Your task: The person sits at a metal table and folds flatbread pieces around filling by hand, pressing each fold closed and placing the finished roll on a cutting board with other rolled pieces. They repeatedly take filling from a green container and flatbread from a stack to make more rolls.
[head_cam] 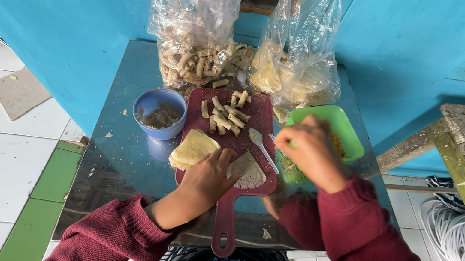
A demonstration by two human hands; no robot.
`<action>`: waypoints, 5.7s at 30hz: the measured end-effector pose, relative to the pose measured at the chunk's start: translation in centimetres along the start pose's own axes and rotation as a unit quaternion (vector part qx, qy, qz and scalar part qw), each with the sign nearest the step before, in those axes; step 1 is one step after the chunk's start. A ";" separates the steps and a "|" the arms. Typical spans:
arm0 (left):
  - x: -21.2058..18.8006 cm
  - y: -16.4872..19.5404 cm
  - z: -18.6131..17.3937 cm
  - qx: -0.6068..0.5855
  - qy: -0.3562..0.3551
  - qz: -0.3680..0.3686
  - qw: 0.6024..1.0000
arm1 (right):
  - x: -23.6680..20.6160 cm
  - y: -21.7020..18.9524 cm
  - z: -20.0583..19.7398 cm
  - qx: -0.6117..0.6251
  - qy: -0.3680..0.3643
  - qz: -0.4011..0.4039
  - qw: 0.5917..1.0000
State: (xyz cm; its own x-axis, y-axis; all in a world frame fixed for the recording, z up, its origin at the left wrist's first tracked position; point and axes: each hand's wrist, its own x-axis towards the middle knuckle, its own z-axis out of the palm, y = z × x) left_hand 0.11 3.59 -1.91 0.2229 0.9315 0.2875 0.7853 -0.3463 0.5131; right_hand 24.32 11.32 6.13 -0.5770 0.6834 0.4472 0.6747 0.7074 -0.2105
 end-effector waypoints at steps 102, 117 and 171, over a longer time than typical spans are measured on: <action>0.3 -0.4 -2.5 -0.042 0.001 0.170 0.985 | -3.7 -4.7 4.6 0.125 -0.021 -0.098 0.987; 0.5 0.5 -1.7 -0.041 0.080 0.171 0.981 | -3.9 -4.4 5.7 0.092 -0.003 -0.067 0.994; 1.0 -0.2 0.5 0.224 0.169 0.215 0.936 | -4.0 -5.1 4.2 -0.108 0.008 -0.146 0.983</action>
State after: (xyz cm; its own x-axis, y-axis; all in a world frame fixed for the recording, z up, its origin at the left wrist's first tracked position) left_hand 0.51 4.68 -2.14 0.4373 0.6029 0.6672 0.8453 -0.5288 -0.0762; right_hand 21.27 5.70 1.78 -0.7545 0.4523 0.4756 0.5644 0.8170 0.1183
